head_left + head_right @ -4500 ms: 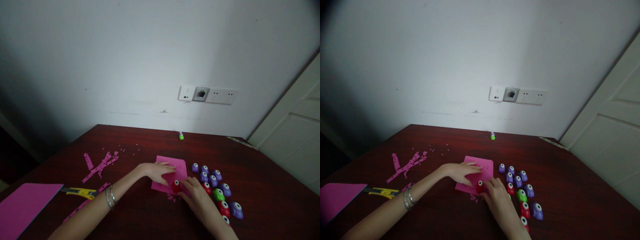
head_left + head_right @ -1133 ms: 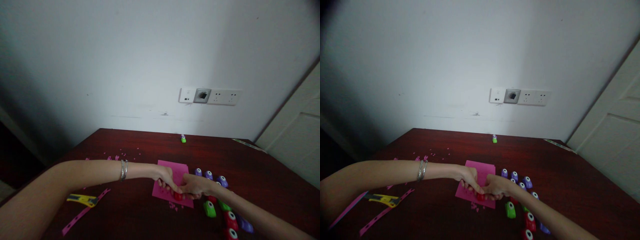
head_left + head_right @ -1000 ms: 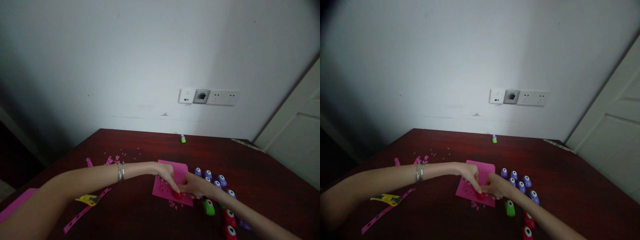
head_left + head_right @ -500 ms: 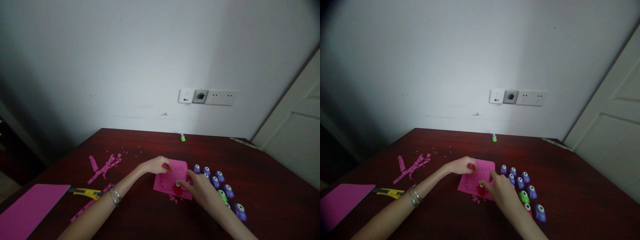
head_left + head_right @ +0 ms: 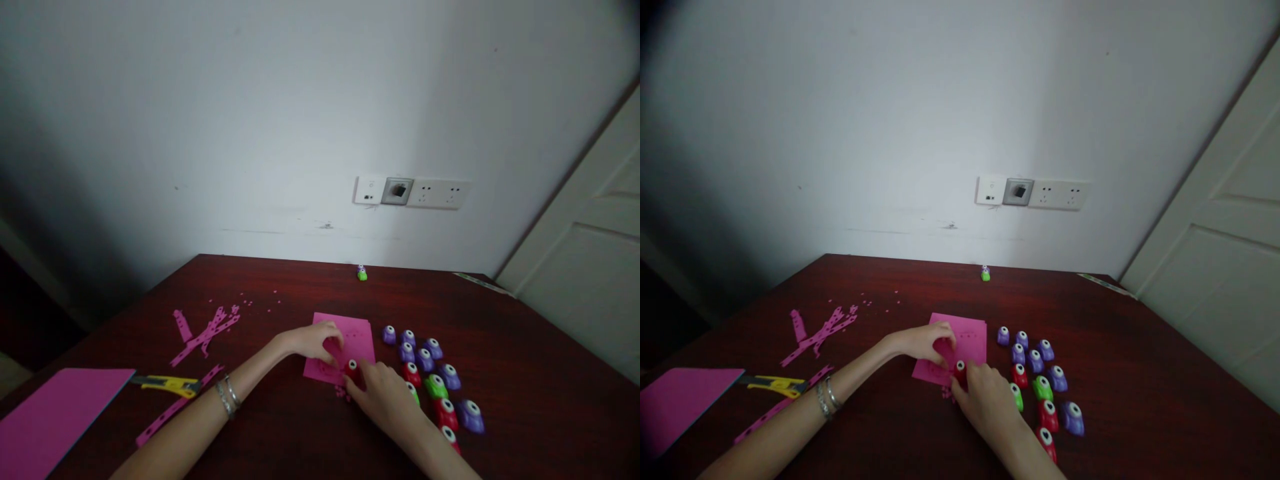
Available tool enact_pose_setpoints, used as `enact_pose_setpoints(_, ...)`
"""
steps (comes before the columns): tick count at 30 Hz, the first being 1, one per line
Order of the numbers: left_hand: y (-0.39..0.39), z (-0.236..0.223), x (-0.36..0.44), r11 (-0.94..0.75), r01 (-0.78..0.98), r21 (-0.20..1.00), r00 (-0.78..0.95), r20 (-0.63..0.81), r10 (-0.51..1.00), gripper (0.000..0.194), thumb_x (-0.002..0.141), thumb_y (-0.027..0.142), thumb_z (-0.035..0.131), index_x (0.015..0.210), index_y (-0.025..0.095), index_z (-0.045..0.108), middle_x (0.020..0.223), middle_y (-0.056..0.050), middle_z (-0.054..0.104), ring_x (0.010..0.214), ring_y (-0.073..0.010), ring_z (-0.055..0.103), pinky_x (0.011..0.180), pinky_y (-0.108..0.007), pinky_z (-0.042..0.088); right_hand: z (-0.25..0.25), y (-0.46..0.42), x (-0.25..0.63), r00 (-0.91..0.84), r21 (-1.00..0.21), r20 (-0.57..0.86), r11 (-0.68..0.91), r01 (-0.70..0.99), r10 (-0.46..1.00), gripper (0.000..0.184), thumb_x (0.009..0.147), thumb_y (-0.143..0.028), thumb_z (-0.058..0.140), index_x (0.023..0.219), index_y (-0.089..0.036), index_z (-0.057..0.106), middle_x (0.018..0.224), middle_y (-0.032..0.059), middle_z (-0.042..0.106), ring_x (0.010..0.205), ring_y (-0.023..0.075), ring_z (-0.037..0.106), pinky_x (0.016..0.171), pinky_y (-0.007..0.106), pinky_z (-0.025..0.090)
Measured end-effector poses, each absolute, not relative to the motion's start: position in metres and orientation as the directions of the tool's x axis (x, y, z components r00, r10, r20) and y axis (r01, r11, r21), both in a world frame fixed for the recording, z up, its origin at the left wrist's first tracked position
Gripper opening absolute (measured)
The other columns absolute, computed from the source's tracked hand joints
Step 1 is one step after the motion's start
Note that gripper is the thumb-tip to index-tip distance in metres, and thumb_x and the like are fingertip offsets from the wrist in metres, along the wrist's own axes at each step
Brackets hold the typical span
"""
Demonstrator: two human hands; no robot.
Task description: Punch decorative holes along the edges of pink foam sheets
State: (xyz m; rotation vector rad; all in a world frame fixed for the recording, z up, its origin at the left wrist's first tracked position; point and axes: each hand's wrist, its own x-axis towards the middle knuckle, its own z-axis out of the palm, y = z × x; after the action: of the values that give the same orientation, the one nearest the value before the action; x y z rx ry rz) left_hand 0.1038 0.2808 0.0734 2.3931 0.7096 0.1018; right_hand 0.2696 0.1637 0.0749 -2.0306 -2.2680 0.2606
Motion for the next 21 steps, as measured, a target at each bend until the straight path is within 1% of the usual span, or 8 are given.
enact_pose_setpoints(2, 0.281, 0.073, 0.104, -0.644, 0.474, 0.601, 0.848, -0.112, 0.518, 0.037, 0.065, 0.032, 0.070, 0.097, 0.020, 0.058, 0.101, -0.003, 0.051, 0.093, -0.0163, 0.050, 0.080, -0.025, 0.039, 0.075, 0.162, 0.270, -0.118, -0.195, -0.042, 0.108, 0.975, 0.992, 0.030, 0.085, -0.038, 0.041, 0.088, -0.016, 0.062, 0.082, 0.0126, 0.068, 0.076, 0.0284, 0.064, 0.062, 0.032, 0.043)
enact_pose_setpoints(6, 0.281, 0.074, 0.104, -0.639, 0.462, 0.615, 0.851, -0.105, 0.514, 0.035, 0.066, 0.032, 0.070, 0.096, 0.020, 0.058, 0.101, -0.003, 0.051, 0.093, -0.0161, 0.050, 0.080, -0.025, 0.039, 0.079, 0.159, 0.272, -0.126, -0.202, -0.036, 0.117, 0.973, 0.991, 0.028, 0.083, -0.038, 0.044, 0.086, -0.017, 0.062, 0.079, 0.0115, 0.067, 0.074, 0.0261, 0.064, 0.061, 0.030, 0.042)
enact_pose_setpoints(11, 0.282, 0.073, 0.103, -0.639, 0.424, 0.642, 0.866, -0.080, 0.493, 0.034, 0.066, 0.033, 0.070, 0.095, 0.019, 0.057, 0.098, -0.002, 0.050, 0.093, -0.0165, 0.049, 0.080, -0.026, 0.039, 0.087, 0.157, 0.275, -0.148, -0.233, -0.053, 0.132, 0.963, 0.987, 0.026, 0.081, -0.037, 0.045, 0.083, -0.017, 0.062, 0.078, 0.0114, 0.066, 0.074, 0.0275, 0.063, 0.060, 0.031, 0.042)
enact_pose_setpoints(15, 0.283, 0.071, 0.102, -0.639, 0.402, 0.656, 0.873, -0.064, 0.483, 0.034, 0.066, 0.035, 0.069, 0.095, 0.019, 0.057, 0.098, -0.003, 0.051, 0.093, -0.0167, 0.049, 0.081, -0.026, 0.038, 0.089, 0.155, 0.274, -0.157, -0.232, -0.073, 0.136, 0.963, 0.985, 0.027, 0.081, -0.037, 0.044, 0.086, -0.017, 0.062, 0.080, 0.0118, 0.066, 0.075, 0.0282, 0.063, 0.060, 0.031, 0.041)
enact_pose_setpoints(18, 0.283, 0.071, 0.102, -0.634, 0.408, 0.657, 0.871, -0.073, 0.485, 0.034, 0.067, 0.035, 0.069, 0.095, 0.019, 0.057, 0.099, -0.003, 0.050, 0.094, -0.0168, 0.049, 0.081, -0.027, 0.038, 0.091, 0.151, 0.276, -0.198, -0.238, -0.083, 0.173, 0.956, 0.977, 0.028, 0.082, -0.037, 0.043, 0.086, -0.017, 0.062, 0.080, 0.0115, 0.066, 0.075, 0.0279, 0.062, 0.061, 0.032, 0.040)
enact_pose_setpoints(21, 0.283, 0.072, 0.101, -0.628, 0.415, 0.659, 0.868, -0.081, 0.489, 0.034, 0.068, 0.035, 0.068, 0.097, 0.019, 0.057, 0.102, -0.003, 0.050, 0.094, -0.0166, 0.049, 0.081, -0.027, 0.038, 0.097, 0.146, 0.282, -0.254, -0.272, -0.110, 0.216, 0.938, 0.961, 0.025, 0.080, -0.038, 0.046, 0.084, -0.019, 0.062, 0.081, 0.0094, 0.065, 0.075, 0.0256, 0.061, 0.061, 0.030, 0.038)
